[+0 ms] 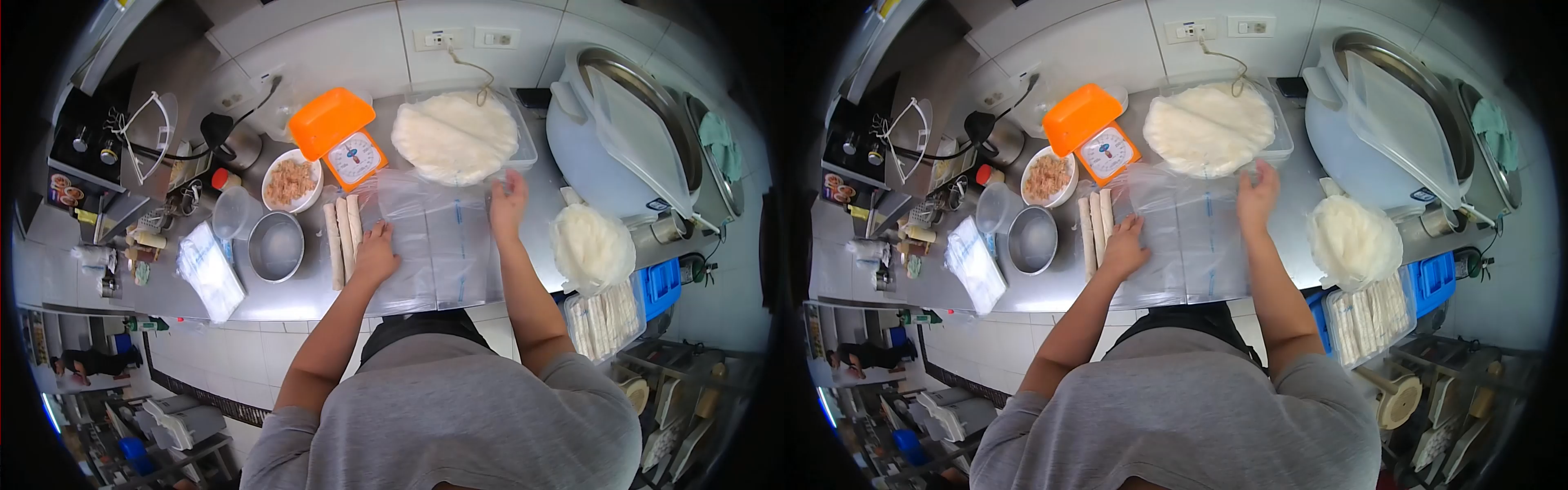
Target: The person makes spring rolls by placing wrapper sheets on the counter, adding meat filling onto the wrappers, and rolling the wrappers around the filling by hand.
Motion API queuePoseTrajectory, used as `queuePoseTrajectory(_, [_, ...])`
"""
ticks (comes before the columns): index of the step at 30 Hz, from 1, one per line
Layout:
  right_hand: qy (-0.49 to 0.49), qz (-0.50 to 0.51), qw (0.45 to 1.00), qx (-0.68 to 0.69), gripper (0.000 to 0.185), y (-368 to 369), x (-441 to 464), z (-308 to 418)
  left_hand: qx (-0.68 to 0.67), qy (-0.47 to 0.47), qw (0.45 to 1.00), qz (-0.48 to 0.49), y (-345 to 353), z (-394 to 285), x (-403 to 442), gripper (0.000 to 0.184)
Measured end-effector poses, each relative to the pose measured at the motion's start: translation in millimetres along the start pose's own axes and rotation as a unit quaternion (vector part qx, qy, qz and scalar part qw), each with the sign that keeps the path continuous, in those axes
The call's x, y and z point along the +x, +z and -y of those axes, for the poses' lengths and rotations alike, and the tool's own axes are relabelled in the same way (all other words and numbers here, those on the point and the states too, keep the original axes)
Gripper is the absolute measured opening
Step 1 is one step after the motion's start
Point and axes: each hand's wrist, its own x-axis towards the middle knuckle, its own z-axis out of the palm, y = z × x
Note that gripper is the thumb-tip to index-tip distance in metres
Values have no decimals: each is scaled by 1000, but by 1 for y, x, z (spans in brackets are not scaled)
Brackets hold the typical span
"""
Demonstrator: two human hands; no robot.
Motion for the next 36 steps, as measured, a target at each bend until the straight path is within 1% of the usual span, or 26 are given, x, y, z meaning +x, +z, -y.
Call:
queuePoseTrajectory(1, [-125, -17, 991, -39, 17, 5, 6, 21, 4, -2, 1000, 3, 0, 0, -1, 77])
queuePoseTrajectory(2, [-245, -35, 966, -77, 16, 10, 12, 36, -14, 11, 1000, -14, 3, 2, 0, 77])
queuePoseTrajectory(4, [-267, 147, 935, -181, 16, 19, 23, 49, -48, 37, 997, -43, 8, 9, 0, 77])
queuePoseTrajectory(5, [-274, 235, 904, -227, 16, 26, 30, 52, -36, 21, 999, -30, 8, 9, 0, 77])
queuePoseTrajectory(8, [-261, 315, 887, -214, 13, 60, 61, 37, -6, -15, 1000, -3, 1, 0, -3, 77])
queuePoseTrajectory(11, [-187, 355, 903, -156, 3, 51, 55, 63, 12, -26, 1000, 7, 1, -4, -5, 77])
queuePoseTrajectory(13, [-248, 364, 870, -221, 1, 50, 48, 59, 18, -34, 999, 7, 2, -5, -8, 77])
queuePoseTrajectory(14, [-277, 367, 851, -253, 3, 51, 46, 56, 18, -35, 999, 6, 3, -5, -9, 77])
queuePoseTrajectory(17, [-279, 357, 847, -278, 6, 68, 60, 53, 15, -34, 999, -7, 4, -6, -9, 76])
queuePoseTrajectory(20, [-295, 293, 892, -178, 13, 83, 65, 55, 4, -35, 999, -21, 5, -7, -7, 76])
queuePoseTrajectory(23, [-254, 260, 912, -191, 18, 98, 65, 38, 0, -44, 999, -28, 6, -8, -3, 76])
queuePoseTrajectory(25, [-306, 111, 935, -142, 20, 86, 62, 56, 5, -45, 998, -43, 6, -9, -4, 77])
queuePoseTrajectory(26, [-329, 37, 936, -118, 21, 74, 57, 67, -34, -32, 994, -99, 5, -7, -5, 76])
queuePoseTrajectory(28, [-311, 54, 947, -56, 23, 34, 29, 78, -117, -8, 972, -205, 1, 4, -14, 75])
queuePoseTrajectory(29, [-302, 64, 951, -26, 23, 12, 8, 77, -136, -33, 963, -230, -5, 15, -19, 73])
queuePoseTrajectory(30, [-313, 119, 940, -63, 24, -9, -18, 66, -154, -58, 953, -255, -11, 30, -25, 72])
queuePoseTrajectory(31, [-323, 173, 925, -98, 25, -28, -45, 51, -114, -112, 956, -246, -8, 52, -30, 68])
queuePoseTrajectory(32, [-313, 220, 918, -106, 26, -42, -72, 33, -72, -166, 954, -238, -2, 70, -33, 63])
queuePoseTrajectory(33, [-303, 267, 908, -112, 26, -53, -92, 21, -102, -206, 949, -214, 1, 76, -37, 60])
queuePoseTrajectory(35, [-248, 297, 918, -86, 28, -67, -114, 21, -155, -282, 932, -167, 3, 85, -42, 54])
queuePoseTrajectory(36, [-220, 308, 923, -73, 29, -69, -118, 23, -204, -280, 926, -152, 6, 93, -39, 51])
